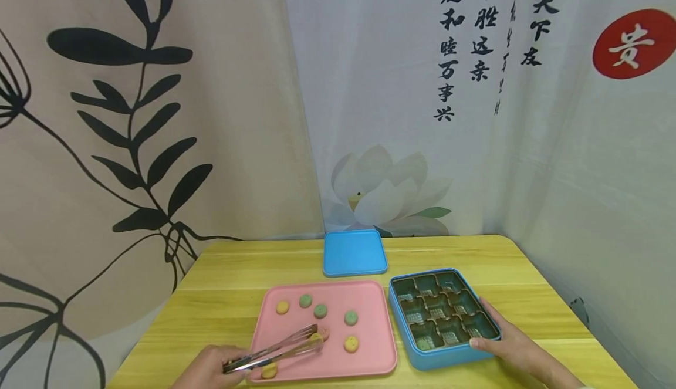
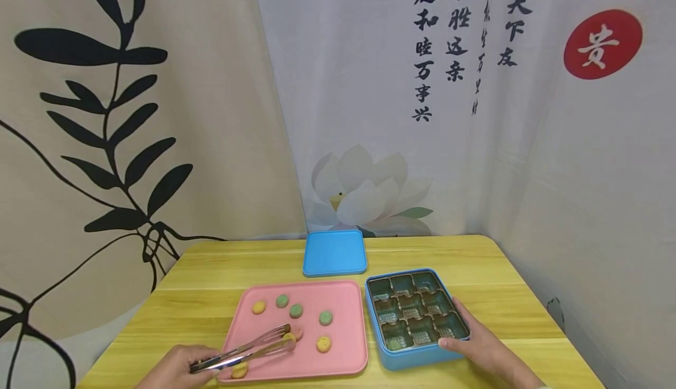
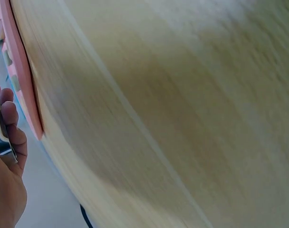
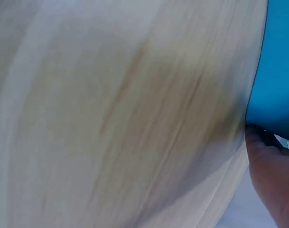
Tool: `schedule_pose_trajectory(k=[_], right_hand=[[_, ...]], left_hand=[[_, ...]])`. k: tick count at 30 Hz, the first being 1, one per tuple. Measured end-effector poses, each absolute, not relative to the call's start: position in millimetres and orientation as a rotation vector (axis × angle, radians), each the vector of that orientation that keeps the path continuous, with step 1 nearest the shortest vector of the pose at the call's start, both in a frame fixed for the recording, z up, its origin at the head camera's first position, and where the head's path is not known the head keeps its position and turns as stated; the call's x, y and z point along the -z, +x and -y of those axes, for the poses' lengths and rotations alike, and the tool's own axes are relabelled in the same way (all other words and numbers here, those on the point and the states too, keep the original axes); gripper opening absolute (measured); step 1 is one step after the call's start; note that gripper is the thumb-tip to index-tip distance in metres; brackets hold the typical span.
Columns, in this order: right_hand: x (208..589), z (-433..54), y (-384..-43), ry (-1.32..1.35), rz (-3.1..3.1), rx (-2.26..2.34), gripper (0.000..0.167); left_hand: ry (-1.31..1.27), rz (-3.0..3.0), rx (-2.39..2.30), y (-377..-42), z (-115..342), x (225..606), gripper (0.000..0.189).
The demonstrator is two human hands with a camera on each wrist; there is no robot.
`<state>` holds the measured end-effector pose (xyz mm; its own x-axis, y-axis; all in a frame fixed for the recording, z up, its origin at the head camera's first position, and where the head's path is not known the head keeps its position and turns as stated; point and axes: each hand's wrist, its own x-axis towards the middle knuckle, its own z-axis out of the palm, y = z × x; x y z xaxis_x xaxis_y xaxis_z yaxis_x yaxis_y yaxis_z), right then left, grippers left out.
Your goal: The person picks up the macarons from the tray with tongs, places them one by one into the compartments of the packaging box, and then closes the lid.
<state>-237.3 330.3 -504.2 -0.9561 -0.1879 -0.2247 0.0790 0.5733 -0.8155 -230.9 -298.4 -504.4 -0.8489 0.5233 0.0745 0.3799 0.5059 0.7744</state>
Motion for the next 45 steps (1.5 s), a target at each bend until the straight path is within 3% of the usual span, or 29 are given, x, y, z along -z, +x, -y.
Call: schedule_pose_trajectory(k=[16,27,45], right_hand=[[503.7,-329.8,-235.6,-0.104,-2.523,1.354,0.1],[502.2,-329.4,-234.4,-0.111,-2.537,1.337,0.1],[503.0,-330.8,-235.1,-0.108,-2.523,1.341,0.099]], left_hand=[[0.816,-2.511,-1.297,-229.4,301.5,501.0,0.019],[0.679,-2.561,-1.299,-230.2,295.4,494.5,0.012],[0.751,-2.653,-1.251,-261.1,244.0,475.9,0.021]])
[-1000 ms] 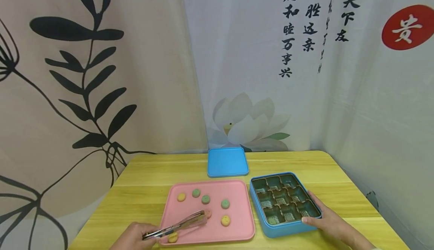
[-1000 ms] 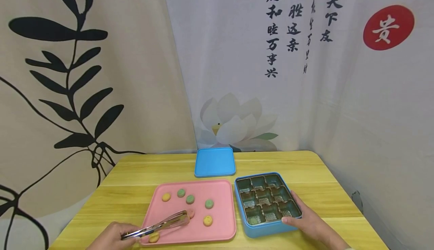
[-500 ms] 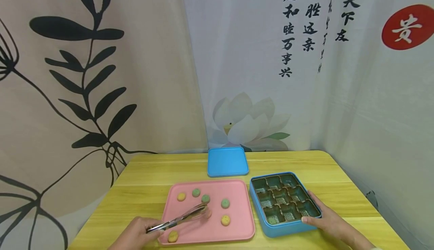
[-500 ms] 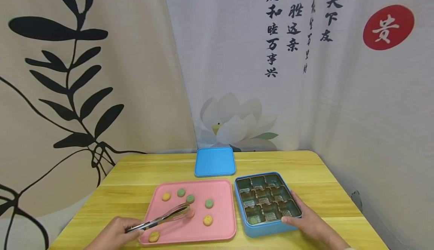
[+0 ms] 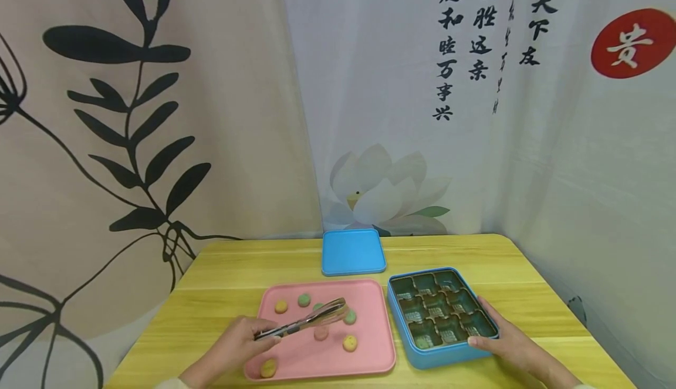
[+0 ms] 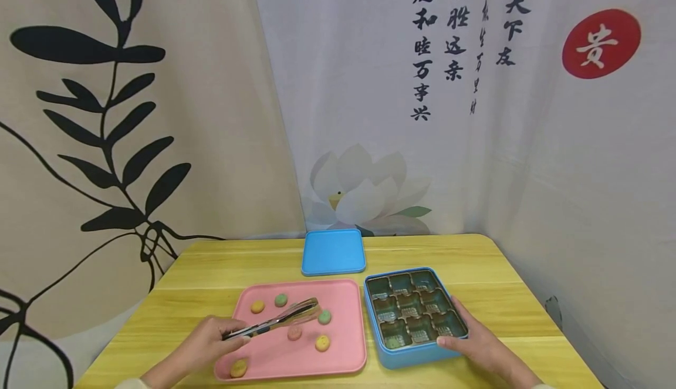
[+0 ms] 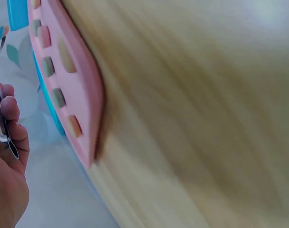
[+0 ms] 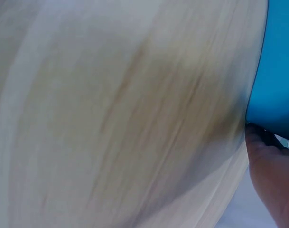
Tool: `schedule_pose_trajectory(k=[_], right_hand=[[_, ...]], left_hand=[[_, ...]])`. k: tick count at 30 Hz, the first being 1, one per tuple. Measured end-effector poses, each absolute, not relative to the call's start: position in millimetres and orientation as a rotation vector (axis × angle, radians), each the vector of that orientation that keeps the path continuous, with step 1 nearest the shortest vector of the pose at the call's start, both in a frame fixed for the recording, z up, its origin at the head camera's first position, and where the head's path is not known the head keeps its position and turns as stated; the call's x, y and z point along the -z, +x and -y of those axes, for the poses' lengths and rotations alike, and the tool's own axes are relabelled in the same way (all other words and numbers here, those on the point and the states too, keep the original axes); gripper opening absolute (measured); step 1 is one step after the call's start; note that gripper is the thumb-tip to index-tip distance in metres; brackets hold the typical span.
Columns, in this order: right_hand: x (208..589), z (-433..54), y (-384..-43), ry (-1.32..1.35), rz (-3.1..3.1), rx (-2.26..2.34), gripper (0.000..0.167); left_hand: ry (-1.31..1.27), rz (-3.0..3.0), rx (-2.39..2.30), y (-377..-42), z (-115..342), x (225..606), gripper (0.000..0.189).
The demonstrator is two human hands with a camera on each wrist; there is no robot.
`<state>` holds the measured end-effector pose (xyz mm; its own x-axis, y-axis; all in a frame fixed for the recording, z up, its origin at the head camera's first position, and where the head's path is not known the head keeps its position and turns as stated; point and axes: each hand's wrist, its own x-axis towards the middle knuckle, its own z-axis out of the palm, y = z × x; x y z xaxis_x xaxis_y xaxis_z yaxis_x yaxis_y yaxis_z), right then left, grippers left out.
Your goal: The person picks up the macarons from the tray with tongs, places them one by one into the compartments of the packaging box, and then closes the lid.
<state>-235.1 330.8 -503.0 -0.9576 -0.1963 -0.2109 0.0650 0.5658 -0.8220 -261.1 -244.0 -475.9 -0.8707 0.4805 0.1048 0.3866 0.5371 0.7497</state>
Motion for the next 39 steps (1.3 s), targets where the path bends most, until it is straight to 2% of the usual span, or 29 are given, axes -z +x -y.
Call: schedule_pose_trajectory(k=[17,27,39], right_hand=[[505.6,-331.0,-234.9,-0.102,-2.549,1.321,0.099],[503.9,-328.9,-232.5,-0.129,-2.565,1.33,0.097],[505.8,-329.7,-232.6,-0.123,-2.554,1.349,0.098]], left_hand=[[1.019,-2.639,-1.307,-291.8,180.4,467.4,0.012],[1.017,-2.598,-1.277,-303.3,135.6,463.0,0.013],[1.027,-2.515,-1.278,-301.1,81.1,463.5,0.011]])
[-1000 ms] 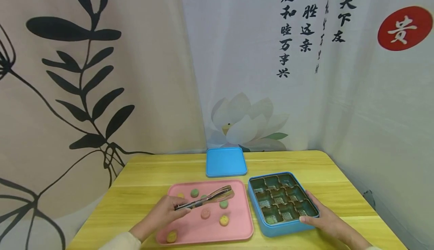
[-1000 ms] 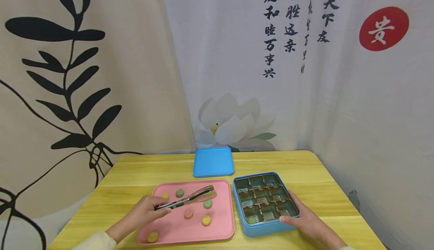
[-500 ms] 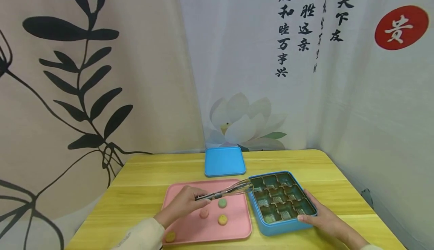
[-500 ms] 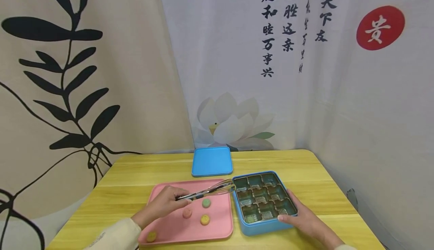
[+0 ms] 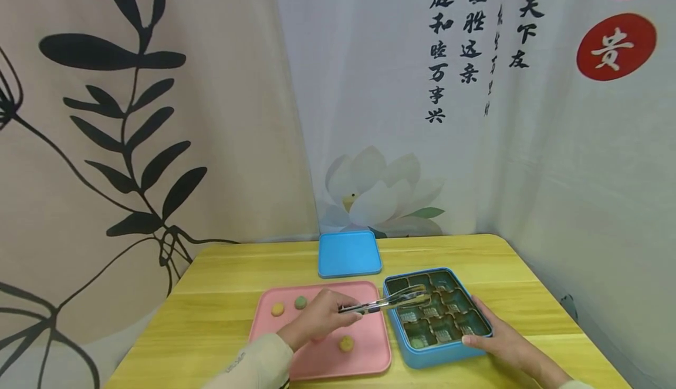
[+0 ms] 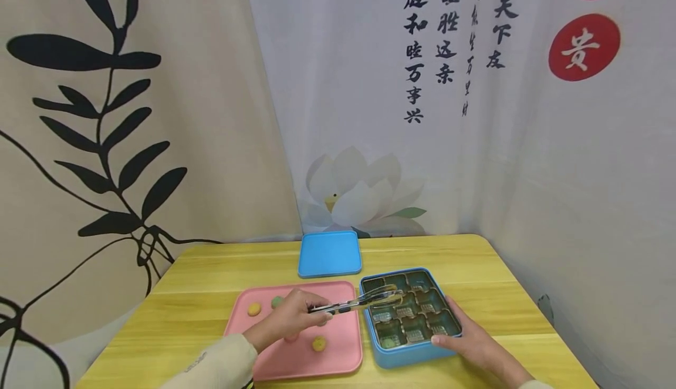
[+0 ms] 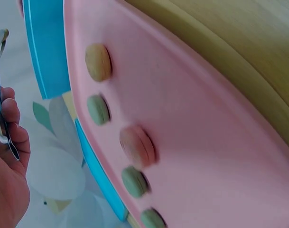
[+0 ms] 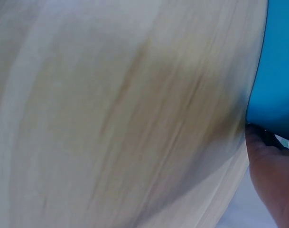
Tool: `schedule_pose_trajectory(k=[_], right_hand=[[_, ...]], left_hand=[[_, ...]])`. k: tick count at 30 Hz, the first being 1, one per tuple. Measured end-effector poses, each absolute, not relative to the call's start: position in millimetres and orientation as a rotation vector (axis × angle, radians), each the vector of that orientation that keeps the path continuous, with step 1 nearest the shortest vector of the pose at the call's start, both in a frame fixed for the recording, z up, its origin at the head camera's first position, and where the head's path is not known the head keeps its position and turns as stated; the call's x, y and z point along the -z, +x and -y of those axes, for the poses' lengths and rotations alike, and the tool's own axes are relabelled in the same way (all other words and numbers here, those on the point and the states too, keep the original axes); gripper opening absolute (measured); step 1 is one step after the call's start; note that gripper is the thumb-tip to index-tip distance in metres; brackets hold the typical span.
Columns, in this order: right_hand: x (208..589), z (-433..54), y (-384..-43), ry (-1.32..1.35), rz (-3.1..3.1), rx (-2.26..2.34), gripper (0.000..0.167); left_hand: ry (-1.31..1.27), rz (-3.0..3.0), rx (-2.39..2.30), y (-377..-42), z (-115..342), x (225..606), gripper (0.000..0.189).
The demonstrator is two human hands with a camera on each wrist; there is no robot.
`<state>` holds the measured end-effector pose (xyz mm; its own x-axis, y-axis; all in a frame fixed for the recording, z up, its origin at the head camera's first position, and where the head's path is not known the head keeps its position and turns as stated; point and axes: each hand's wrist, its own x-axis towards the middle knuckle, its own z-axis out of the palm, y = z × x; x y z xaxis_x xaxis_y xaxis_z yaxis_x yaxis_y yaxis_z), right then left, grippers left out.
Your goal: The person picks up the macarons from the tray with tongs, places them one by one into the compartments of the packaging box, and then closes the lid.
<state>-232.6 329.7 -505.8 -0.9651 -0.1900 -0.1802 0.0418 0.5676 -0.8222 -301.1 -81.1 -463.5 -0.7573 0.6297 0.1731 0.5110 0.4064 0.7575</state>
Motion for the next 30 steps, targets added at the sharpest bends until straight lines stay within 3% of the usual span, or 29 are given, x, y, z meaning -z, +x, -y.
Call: schedule_pose_trajectory(k=[23,30], right_hand=[[504.7,-328.5,-235.1,-0.109,-2.573,1.312,0.1],[504.8,-329.1,-237.1,-0.096,-2.553,1.303,0.1]], left_hand=[[1.197,-2.56,-1.155,-291.5,41.0,475.1,0.005],[1.128,-2.609,-1.121,-293.7,40.6,475.8,0.005]])
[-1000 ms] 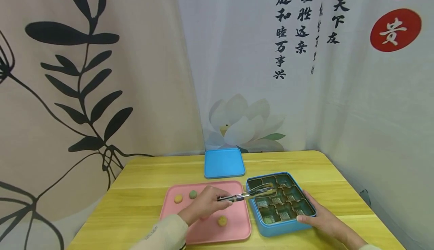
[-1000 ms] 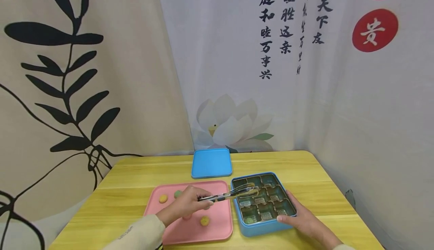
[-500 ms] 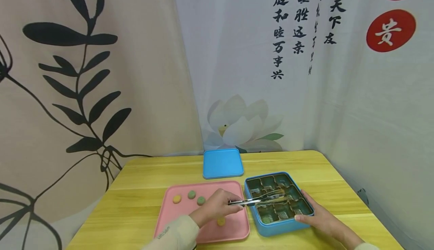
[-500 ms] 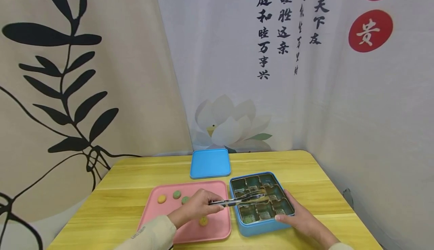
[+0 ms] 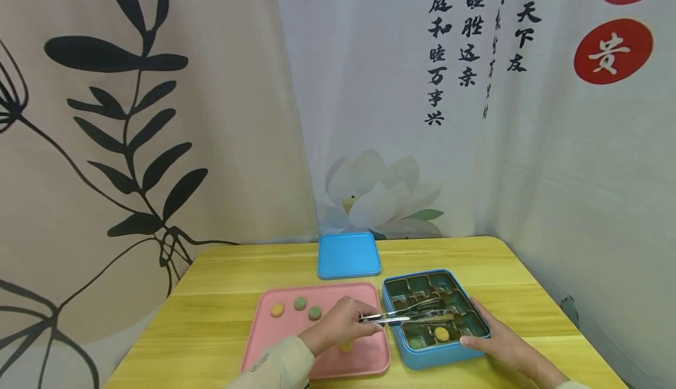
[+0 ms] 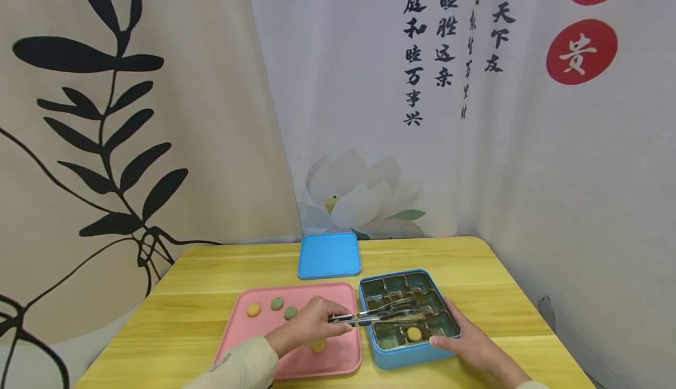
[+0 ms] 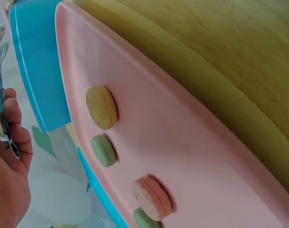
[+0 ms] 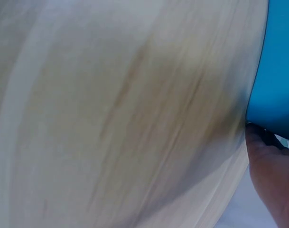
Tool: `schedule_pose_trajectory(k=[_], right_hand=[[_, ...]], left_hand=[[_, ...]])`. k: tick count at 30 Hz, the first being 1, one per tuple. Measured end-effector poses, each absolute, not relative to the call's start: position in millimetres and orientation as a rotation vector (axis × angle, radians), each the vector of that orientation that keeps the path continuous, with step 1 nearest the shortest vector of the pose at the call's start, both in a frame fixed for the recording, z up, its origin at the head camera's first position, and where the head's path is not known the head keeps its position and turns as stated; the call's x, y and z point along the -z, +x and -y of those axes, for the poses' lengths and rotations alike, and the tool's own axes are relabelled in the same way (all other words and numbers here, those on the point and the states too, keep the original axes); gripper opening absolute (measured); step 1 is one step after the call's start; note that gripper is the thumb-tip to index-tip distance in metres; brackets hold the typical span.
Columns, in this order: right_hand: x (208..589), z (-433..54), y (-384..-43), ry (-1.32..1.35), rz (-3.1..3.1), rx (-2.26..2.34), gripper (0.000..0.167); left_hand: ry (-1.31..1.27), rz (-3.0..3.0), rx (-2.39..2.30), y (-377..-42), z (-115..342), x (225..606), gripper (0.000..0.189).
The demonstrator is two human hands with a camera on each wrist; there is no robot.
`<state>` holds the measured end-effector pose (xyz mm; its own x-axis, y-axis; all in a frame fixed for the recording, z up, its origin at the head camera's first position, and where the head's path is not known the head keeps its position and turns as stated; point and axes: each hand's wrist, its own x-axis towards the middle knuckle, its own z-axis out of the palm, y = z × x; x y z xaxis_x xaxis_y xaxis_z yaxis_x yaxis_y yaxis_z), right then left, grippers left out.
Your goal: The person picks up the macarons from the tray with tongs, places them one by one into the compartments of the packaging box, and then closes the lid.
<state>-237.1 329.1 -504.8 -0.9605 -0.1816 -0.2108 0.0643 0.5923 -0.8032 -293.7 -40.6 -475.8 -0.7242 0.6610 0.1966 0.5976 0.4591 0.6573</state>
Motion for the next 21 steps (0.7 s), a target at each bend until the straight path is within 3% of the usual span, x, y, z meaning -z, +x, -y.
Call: schedule_pose_trajectory(k=[12,21], right_hand=[[506.0,-329.4,-233.7,-0.117,-2.558,1.351,0.1],[504.8,-329.1,-234.5,-0.114,-2.552,1.34,0.099]], left_hand=[[1.101,-2.624,-1.129,-299.5,52.9,471.5,0.004],[1.009,-2.601,-1.171,-303.0,78.0,464.3,0.015]])
